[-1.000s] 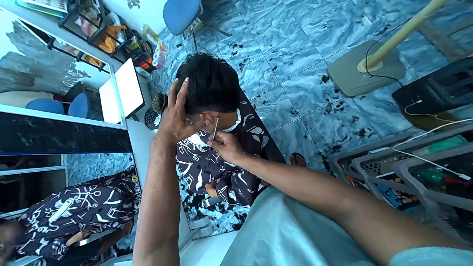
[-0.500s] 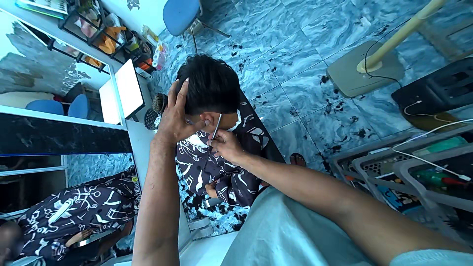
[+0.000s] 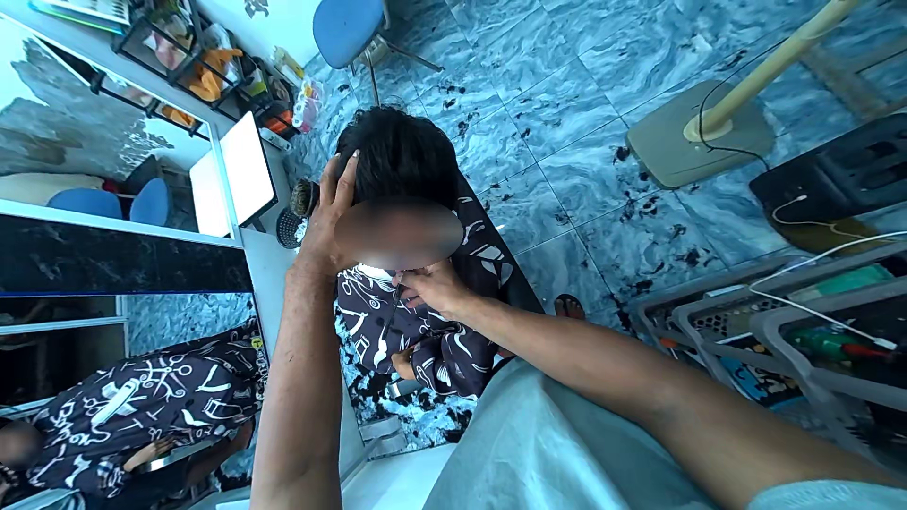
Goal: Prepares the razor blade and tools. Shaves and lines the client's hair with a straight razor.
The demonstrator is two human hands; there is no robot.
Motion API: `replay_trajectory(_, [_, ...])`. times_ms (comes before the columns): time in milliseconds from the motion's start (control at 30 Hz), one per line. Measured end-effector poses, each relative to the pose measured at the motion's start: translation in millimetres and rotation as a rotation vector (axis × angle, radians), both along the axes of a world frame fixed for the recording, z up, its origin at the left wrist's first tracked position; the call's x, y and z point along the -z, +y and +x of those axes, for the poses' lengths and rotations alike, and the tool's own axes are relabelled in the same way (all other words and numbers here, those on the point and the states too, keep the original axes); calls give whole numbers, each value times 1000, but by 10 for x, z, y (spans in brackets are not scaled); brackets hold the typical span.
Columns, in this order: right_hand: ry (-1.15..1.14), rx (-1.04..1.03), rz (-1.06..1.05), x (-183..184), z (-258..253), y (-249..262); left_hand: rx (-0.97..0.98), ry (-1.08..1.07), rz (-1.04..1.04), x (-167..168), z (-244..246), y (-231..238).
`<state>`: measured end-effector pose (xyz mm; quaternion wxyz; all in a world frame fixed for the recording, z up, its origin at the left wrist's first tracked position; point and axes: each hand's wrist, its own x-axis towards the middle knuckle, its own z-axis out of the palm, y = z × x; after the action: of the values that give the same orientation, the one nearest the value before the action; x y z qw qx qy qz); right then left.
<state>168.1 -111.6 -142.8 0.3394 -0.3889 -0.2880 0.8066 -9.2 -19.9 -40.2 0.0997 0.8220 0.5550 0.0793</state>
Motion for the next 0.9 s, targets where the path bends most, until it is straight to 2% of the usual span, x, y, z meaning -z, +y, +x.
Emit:
replay_trajectory(67, [3,-9,-10,-6,11,7,5,-11,-1,2,-2,-2])
replay_trajectory(200, [51,31,-188,-48,92,16,-15,-1,-13,-5,3,-9])
replay_trajectory(367, [12,-33,-96,-61,87,-2,-8,12,-9,6,6,4])
replay_trajectory(533, [23,16,-245,-31,173,16,-3,-10,-16,-13,19,-11])
replay_trajectory(700, [-1,-75,-125,-47,150,3,0,-2,-14,-10,27,-6])
replay_trajectory(900, [41,-7,-293,-39,224,30,-15,2,-24,-20,47,-19])
